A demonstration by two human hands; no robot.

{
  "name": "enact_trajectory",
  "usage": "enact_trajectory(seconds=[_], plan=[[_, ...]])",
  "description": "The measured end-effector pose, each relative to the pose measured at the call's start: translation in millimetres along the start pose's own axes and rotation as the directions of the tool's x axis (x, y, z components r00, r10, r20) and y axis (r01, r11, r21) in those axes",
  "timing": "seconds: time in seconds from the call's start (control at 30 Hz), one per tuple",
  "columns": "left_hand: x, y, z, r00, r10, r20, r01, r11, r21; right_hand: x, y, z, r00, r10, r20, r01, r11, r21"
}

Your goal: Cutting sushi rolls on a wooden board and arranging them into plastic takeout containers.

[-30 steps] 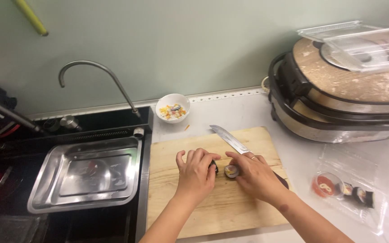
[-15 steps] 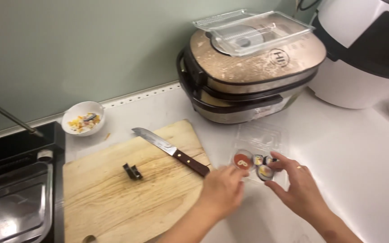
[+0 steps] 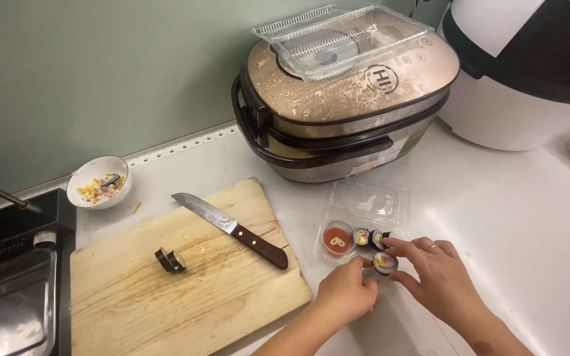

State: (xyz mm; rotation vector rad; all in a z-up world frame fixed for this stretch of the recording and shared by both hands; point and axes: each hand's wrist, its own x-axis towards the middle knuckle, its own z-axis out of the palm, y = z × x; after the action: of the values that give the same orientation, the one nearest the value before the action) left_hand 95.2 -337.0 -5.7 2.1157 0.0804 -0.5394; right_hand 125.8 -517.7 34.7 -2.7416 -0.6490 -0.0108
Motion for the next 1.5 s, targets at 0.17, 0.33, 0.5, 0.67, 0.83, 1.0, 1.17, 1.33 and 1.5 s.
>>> enact_trajectory(seconds=[0.17, 0.33, 0.5, 0.67, 0.83, 1.0, 1.17, 1.33, 1.5], plan=[[-7, 7, -6, 1.000, 0.003, 0.031, -0.001, 0.999, -0.054, 7, 5, -1, 0.999, -0.017, 0.029, 0.021, 0.990, -0.141], [1, -3, 4, 0.998, -0.014, 0.061, 0.018, 0.998, -0.064, 12, 8, -3, 0.993, -0.119, -0.022, 0.118, 0.992, -0.052], [7, -10, 7, 0.997, 0.082, -0.017, -0.082, 0.995, -0.051, 15, 1, -11, 0.998, 0.004, 0.059, -0.003, 1.000, -0.007], [-1, 14, -4, 0.982, -0.069, 0.173, 0.115, 0.955, -0.275, 8, 12, 2, 0.996, -0.038, -0.079, 0.034, 0.998, -0.049], [24, -13, 24, 0.979, -0.014, 0.203, 0.128, 0.819, -0.559, 4, 16, 9, 0.990, 0.111, -0.090, -0.125, 0.976, -0.178], [14, -8, 21, 0.985, -0.027, 0.171, 0.117, 0.836, -0.536, 3, 21, 14, 0.989, 0.118, -0.088, -0.130, 0.981, -0.146], [0, 5, 10, 0.981, -0.069, 0.179, 0.133, 0.918, -0.374, 3, 17, 15, 0.995, 0.066, -0.076, -0.078, 0.983, -0.168], [-3, 7, 4, 0.981, -0.082, 0.175, 0.130, 0.950, -0.283, 6, 11, 10, 0.996, 0.054, -0.073, -0.063, 0.991, -0.118], [-29, 16, -24, 0.993, -0.002, 0.117, 0.029, 0.974, -0.225, 17, 10, 9, 0.983, 0.186, -0.002, -0.186, 0.981, -0.054]])
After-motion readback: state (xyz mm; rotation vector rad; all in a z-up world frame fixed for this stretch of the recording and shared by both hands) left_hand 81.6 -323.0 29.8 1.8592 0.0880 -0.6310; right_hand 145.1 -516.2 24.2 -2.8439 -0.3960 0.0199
